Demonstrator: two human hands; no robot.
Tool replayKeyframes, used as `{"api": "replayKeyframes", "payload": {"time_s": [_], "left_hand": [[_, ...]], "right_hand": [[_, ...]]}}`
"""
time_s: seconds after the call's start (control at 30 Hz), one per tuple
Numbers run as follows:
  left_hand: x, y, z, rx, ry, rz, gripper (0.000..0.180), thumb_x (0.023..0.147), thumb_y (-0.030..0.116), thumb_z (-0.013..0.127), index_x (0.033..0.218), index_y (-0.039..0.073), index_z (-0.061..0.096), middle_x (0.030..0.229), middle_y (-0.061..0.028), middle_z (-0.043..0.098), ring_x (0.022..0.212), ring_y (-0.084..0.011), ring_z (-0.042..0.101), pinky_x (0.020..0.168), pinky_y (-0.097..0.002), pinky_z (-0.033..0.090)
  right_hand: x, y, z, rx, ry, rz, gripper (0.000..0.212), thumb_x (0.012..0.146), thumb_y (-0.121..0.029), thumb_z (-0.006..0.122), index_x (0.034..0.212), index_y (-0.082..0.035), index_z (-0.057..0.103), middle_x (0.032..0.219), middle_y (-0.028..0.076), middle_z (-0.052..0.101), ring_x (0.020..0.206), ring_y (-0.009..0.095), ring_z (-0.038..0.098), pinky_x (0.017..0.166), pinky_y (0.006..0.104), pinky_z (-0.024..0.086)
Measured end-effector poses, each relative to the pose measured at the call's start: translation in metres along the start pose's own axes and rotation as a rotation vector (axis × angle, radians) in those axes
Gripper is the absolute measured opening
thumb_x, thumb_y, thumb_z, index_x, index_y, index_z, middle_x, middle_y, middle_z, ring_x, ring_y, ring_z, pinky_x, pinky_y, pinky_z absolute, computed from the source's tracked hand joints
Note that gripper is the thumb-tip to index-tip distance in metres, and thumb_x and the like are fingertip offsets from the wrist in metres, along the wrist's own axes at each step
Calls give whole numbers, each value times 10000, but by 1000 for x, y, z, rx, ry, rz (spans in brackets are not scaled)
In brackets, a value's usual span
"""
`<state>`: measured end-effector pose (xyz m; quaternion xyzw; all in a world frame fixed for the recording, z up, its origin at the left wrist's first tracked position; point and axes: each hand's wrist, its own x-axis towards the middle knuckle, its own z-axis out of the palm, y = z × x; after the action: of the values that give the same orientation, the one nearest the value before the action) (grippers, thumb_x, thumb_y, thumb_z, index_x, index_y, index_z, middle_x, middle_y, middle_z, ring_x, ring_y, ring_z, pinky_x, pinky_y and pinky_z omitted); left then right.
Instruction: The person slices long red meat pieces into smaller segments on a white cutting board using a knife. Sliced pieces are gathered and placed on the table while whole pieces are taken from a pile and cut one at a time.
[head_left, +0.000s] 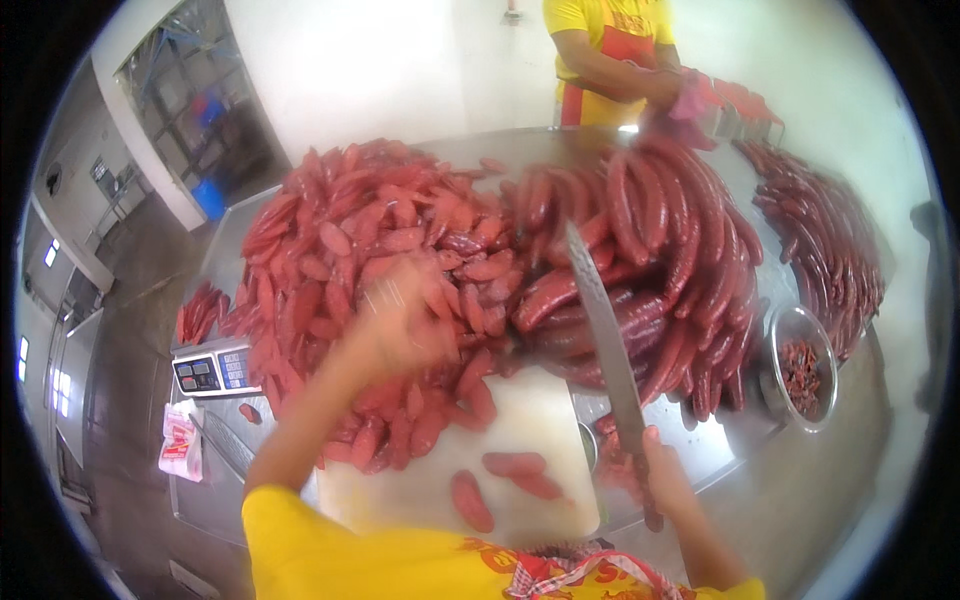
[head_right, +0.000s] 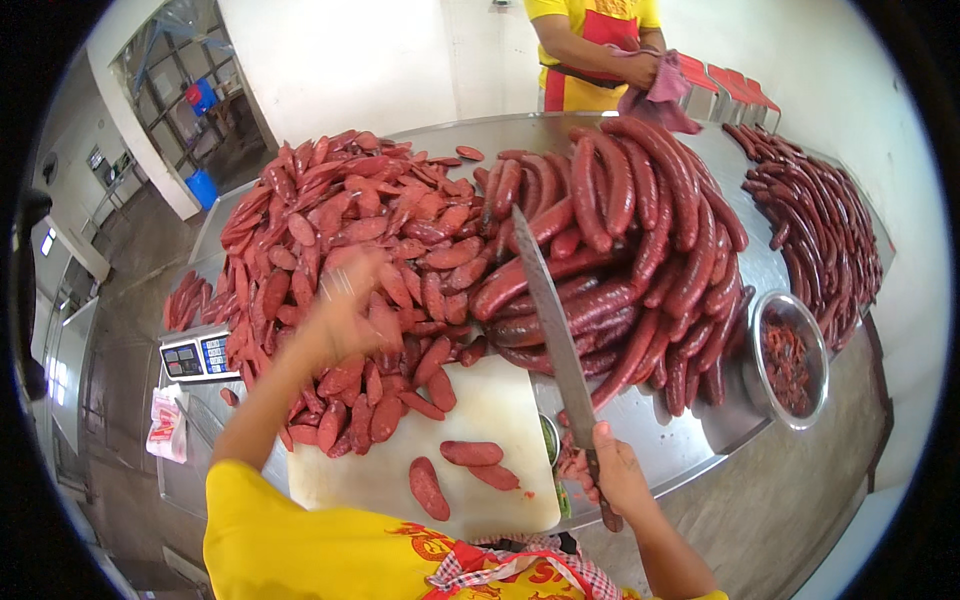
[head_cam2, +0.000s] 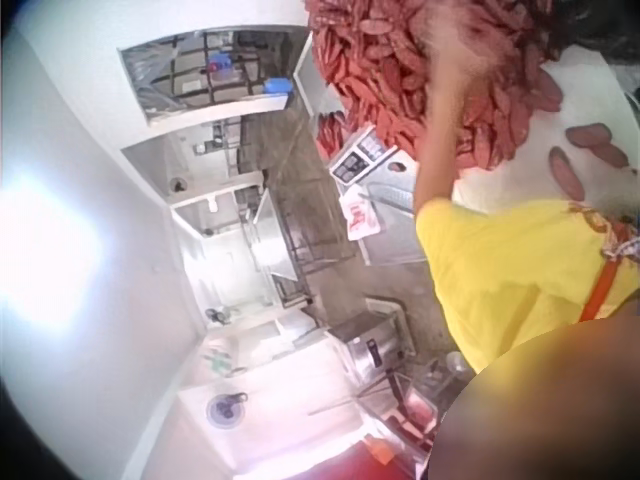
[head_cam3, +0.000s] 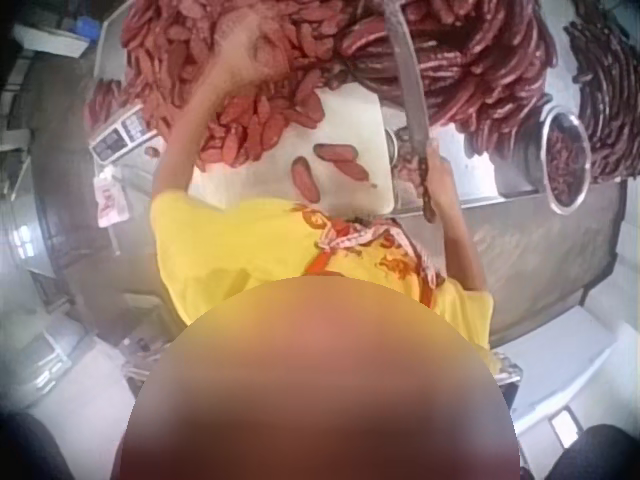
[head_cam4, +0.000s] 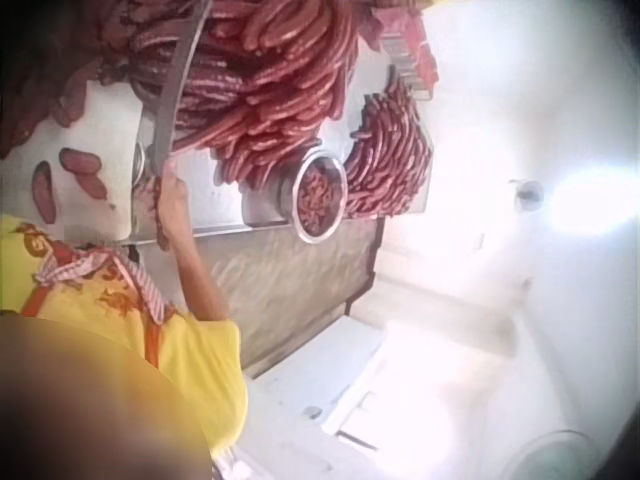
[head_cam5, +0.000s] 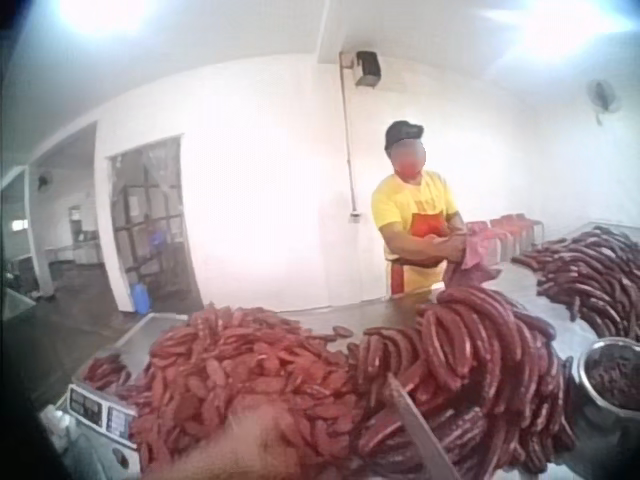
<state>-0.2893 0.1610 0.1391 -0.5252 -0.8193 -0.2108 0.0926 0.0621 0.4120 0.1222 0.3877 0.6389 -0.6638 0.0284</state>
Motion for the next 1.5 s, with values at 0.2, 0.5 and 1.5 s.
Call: {"api": "replayKeyframes", "payload": {"time_s": [0.2,0.5,1.5], "left_hand": [[-131,136,96,-164,-625,378,968,665,511,775,1493,328,309,1511,-214,273,1364,-450,287,1076,-622,242],[-48,154,157,-165,-193,66,333,808,205,652,1117,115,566,894,-147,639,809,-346,632,704,-435,525],[-2,123,145,-255,-244,211,304,794,95,610,1080,-9,603,1020,-177,623,920,-366,591,863,-417,488]], "right_hand": [[-11,32,-25,34,53,79,753,921,-721,338,739,-23,555,547,53,504,415,140,464,381,287,383],[-20,33,-11,38,32,67,756,929,-715,318,757,-21,563,544,49,508,409,138,468,387,283,391],[-29,34,-22,15,158,88,760,951,-684,313,775,8,573,567,58,521,444,141,492,421,280,403]]}}
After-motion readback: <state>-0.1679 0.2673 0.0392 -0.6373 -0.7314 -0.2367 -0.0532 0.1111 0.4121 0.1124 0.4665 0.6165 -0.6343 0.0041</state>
